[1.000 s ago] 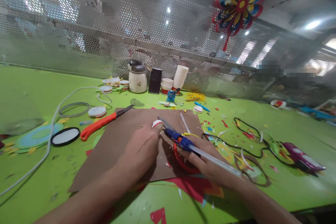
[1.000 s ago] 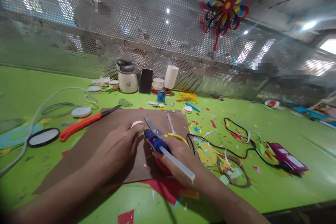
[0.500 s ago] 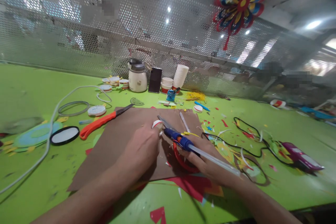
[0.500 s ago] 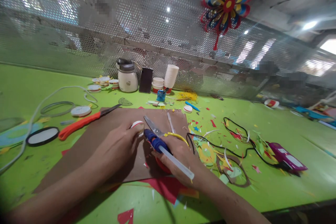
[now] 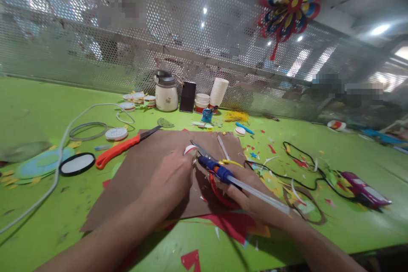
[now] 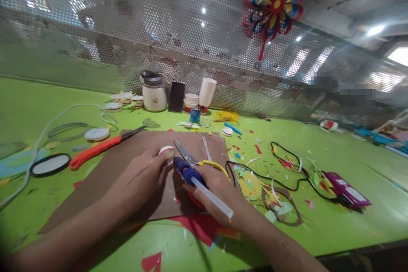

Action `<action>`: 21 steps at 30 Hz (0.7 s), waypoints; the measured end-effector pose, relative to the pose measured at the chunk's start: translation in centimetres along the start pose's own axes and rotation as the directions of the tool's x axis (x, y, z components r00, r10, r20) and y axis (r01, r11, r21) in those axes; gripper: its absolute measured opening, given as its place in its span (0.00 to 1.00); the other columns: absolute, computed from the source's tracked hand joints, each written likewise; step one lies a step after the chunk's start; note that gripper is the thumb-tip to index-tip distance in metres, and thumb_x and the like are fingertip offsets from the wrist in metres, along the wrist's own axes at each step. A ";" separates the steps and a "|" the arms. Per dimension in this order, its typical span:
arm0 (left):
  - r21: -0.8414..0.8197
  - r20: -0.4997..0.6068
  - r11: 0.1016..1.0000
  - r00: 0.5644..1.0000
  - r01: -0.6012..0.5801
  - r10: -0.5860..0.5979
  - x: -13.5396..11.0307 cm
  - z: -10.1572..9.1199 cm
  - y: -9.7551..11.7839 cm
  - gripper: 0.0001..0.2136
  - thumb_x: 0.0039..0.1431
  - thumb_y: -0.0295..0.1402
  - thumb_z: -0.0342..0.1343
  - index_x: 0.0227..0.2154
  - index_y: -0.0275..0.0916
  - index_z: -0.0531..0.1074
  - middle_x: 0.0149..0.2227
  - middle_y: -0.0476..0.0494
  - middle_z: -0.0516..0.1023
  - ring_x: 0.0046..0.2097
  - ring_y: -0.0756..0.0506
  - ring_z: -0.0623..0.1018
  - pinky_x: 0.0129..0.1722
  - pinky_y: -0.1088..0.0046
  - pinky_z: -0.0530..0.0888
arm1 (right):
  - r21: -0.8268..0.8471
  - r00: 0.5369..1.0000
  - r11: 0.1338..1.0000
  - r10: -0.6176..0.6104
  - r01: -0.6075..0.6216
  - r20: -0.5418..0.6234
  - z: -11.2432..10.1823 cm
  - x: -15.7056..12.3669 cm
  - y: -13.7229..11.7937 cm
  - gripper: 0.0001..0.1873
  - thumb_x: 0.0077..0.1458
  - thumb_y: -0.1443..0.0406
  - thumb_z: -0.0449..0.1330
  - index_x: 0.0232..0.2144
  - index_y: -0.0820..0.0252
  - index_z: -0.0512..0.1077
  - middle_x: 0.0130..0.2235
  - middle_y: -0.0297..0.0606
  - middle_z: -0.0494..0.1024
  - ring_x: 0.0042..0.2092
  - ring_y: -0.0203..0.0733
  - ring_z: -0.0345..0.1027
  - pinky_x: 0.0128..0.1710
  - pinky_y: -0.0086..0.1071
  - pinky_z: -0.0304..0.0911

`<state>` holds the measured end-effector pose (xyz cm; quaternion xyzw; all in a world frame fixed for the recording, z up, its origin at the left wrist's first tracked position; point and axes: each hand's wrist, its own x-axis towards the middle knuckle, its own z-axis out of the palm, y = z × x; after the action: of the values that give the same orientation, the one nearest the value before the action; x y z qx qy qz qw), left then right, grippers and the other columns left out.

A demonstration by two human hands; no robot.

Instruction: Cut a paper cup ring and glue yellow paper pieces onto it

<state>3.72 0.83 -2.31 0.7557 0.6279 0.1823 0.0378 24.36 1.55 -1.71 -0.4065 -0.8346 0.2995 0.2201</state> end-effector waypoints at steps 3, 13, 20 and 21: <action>0.004 -0.010 1.000 1.000 0.003 -0.003 0.1 -0.1 0.0 0.11 0.65 0.28 0.45 0.41 0.39 0.73 0.40 0.36 0.76 0.40 0.40 0.78 0.42 0.64 0.71 | -0.005 1.000 1.000 -0.011 0.011 -0.010 -0.1 -0.1 0.2 0.11 0.64 0.59 0.54 0.42 0.58 0.73 0.42 0.41 0.78 0.43 0.46 0.70 0.42 0.37 0.62; -0.025 0.026 0.999 0.999 0.038 -0.038 0.3 -0.6 -0.3 0.10 0.64 0.29 0.48 0.39 0.40 0.74 0.40 0.36 0.76 0.41 0.40 0.78 0.41 0.65 0.71 | -0.031 0.997 0.999 -0.036 0.034 -0.067 -0.1 0.1 0.3 0.11 0.64 0.59 0.55 0.42 0.58 0.73 0.39 0.39 0.79 0.39 0.45 0.70 0.40 0.36 0.62; -0.049 -0.003 0.999 1.000 0.001 -0.001 0.0 -0.2 -0.1 0.12 0.65 0.29 0.45 0.41 0.41 0.74 0.39 0.37 0.76 0.41 0.40 0.78 0.41 0.65 0.71 | -0.017 0.998 0.999 -0.048 0.047 -0.034 0.2 0.0 0.6 0.10 0.65 0.60 0.55 0.44 0.56 0.73 0.41 0.38 0.78 0.41 0.43 0.70 0.42 0.35 0.63; -0.054 -0.005 0.999 1.000 0.001 -0.002 0.0 -0.2 0.0 0.12 0.65 0.29 0.45 0.41 0.41 0.74 0.39 0.37 0.76 0.41 0.40 0.78 0.42 0.65 0.71 | -0.021 0.999 0.999 -0.041 0.040 -0.033 0.2 0.0 0.6 0.10 0.65 0.60 0.55 0.44 0.56 0.73 0.41 0.38 0.78 0.41 0.44 0.70 0.42 0.35 0.63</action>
<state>3.64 0.80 -2.15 0.7534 0.6234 0.2013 0.0567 24.56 1.80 -2.25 -0.3966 -0.8419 0.2797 0.2360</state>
